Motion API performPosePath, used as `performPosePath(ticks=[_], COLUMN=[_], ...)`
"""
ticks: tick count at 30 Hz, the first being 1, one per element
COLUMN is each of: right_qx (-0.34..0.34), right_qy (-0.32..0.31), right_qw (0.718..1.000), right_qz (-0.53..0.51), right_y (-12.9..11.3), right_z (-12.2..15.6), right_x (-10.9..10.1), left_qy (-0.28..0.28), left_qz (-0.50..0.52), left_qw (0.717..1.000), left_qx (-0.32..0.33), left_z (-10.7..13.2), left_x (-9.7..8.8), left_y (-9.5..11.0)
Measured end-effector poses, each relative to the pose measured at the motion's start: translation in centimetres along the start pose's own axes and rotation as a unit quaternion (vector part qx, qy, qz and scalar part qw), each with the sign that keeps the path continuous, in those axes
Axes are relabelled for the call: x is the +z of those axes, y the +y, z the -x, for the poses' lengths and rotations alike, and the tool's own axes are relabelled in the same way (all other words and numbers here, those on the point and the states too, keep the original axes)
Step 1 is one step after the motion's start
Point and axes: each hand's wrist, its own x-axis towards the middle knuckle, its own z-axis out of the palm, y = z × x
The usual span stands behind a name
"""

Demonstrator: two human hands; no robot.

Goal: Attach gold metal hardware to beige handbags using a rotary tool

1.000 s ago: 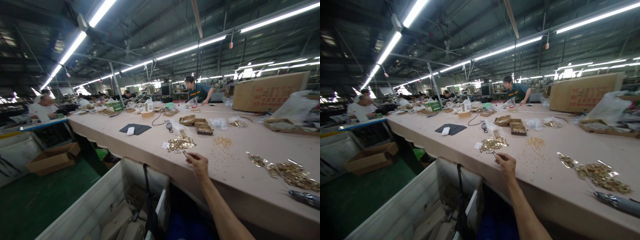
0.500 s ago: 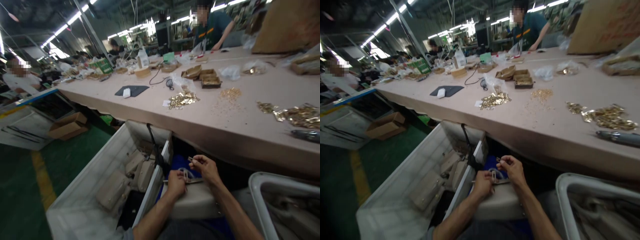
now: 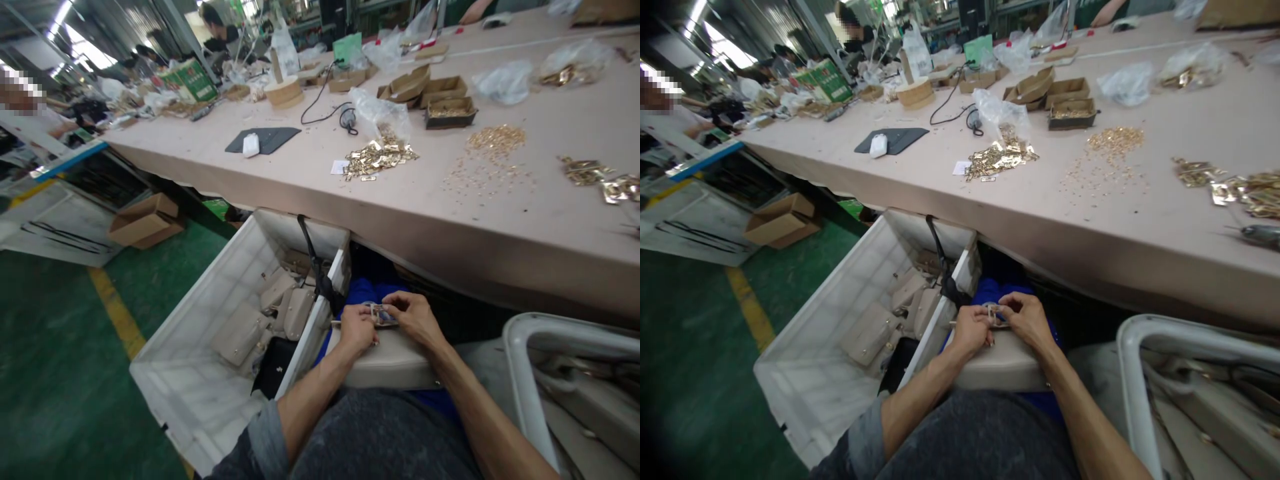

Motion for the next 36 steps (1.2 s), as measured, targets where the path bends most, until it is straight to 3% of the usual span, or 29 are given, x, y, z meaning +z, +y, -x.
performPosePath(ticks=[6, 10, 16, 19, 22, 29, 36], right_qx=[-0.1, -0.13, -0.089, -0.047, -0.056, -0.095, -0.079], right_qy=[-0.05, -0.071, -0.019, -0.035, -0.045, -0.056, -0.039], right_qw=[0.984, 0.975, 0.988, 0.996, 0.996, 0.984, 0.978], right_qz=[0.14, 0.167, 0.125, 0.069, 0.044, 0.138, 0.188], right_y=[-0.3, 0.0, 0.1, 0.0, 0.2, -0.2, -0.6], right_z=[0.4, 0.4, 0.4, 0.3, 0.1, 0.3, 0.3], right_x=[0.6, 0.7, 0.9, 0.7, 0.5, 0.8, 0.9], left_qy=[0.005, 0.004, 0.001, 0.001, 0.0, -0.002, -0.005], left_qz=[0.003, 0.012, 0.015, 0.016, 0.013, -0.006, -0.023], left_qw=[1.0, 1.0, 1.0, 1.0, 1.0, 1.0, 0.999], left_qx=[-0.009, -0.011, -0.01, -0.008, -0.007, -0.02, -0.028], left_z=[-0.1, 0.0, 0.1, 0.2, 0.2, -0.2, -0.2], left_x=[0.1, 0.1, 0.0, 0.0, -0.1, 0.0, -0.2], left_y=[-0.1, 0.0, 0.3, 0.5, 0.6, 0.1, 0.1])
